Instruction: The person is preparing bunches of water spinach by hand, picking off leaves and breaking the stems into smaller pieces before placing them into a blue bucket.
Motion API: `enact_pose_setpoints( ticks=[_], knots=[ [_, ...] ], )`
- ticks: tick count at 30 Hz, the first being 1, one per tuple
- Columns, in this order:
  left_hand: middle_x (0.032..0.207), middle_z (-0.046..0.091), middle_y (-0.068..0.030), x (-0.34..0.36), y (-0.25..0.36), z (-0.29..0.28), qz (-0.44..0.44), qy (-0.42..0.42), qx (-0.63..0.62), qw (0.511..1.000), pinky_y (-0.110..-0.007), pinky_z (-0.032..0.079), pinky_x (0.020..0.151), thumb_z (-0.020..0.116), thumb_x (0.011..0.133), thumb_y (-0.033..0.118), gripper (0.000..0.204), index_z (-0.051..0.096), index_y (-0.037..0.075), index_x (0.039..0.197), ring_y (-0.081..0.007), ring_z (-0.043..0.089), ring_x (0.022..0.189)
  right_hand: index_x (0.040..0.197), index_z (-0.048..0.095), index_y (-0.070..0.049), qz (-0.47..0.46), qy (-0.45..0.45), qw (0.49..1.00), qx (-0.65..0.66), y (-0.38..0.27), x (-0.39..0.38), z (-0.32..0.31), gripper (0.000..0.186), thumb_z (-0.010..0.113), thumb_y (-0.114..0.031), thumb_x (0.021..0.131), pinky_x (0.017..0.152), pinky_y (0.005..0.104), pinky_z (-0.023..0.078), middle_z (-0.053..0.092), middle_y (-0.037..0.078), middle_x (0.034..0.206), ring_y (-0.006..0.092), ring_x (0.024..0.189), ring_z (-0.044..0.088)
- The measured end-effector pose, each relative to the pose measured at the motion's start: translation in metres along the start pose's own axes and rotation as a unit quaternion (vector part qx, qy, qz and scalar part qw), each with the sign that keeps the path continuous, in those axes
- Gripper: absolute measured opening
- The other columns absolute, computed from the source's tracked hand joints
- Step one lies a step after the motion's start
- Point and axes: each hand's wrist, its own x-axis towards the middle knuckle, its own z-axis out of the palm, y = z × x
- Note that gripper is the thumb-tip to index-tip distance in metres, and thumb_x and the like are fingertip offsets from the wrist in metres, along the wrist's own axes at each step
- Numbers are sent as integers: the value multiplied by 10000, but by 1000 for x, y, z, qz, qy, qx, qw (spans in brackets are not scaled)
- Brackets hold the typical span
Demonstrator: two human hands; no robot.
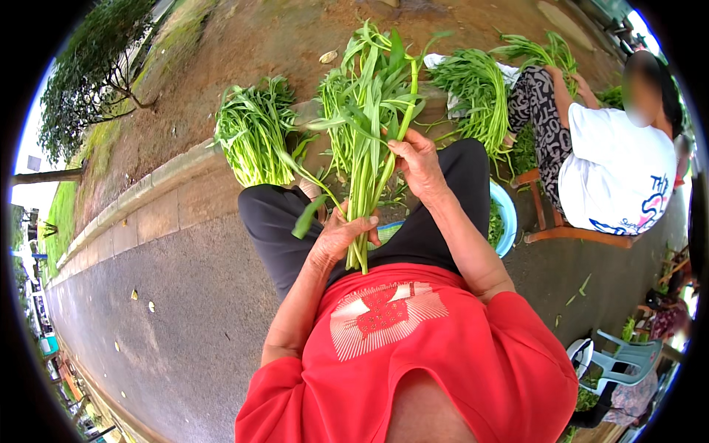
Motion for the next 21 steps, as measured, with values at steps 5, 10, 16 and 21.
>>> enact_pose_setpoints(
  ticks=[5, 10, 16, 21],
  knots=[
    [856, 541, -65, -2, 7, 2, -13, -38, -29, 999, -241, 464, 503, 655, 730, 103, 535, 412, 50, 1204, -111, 512, 577, 1024, 588, -9, 2, 0, 1000, 26, 1, 0, -1, 260, 574, -101, 781, 601, 260, 503, 582, 19, 811, 89, 696, 550],
    [822, 569, -49, -3, 9, 2, 8, -37, -39, 999, -230, 435, 488, 651, 746, 126, 275, 543, 21, 975, -93, 496, 546, 1002, 594, -1, 15, 10, 999, 40, 1, 1, -1, 237, 558, -94, 787, 576, 252, 497, 584, 27, 806, 96, 692, 554],
    [786, 553, -37, -4, 12, 5, 7, -38, -83, 996, -225, 413, 487, 658, 735, 111, 278, 535, 13, 964, -87, 481, 540, 980, 596, 2, 23, -8, 999, 33, -1, 5, -4, 218, 544, -81, 785, 570, 259, 495, 583, 32, 783, 105, 634, 550],
    [813, 515, -53, -5, 7, -4, 6, -46, -43, 998, -227, 400, 480, 640, 735, 103, 431, 445, 31, 1113, -90, 457, 548, 974, 603, -8, 5, 5, 999, 47, 0, 3, 2, 214, 554, -93, 784, 548, 247, 495, 580, 30, 766, 100, 603, 546]
  ],
)
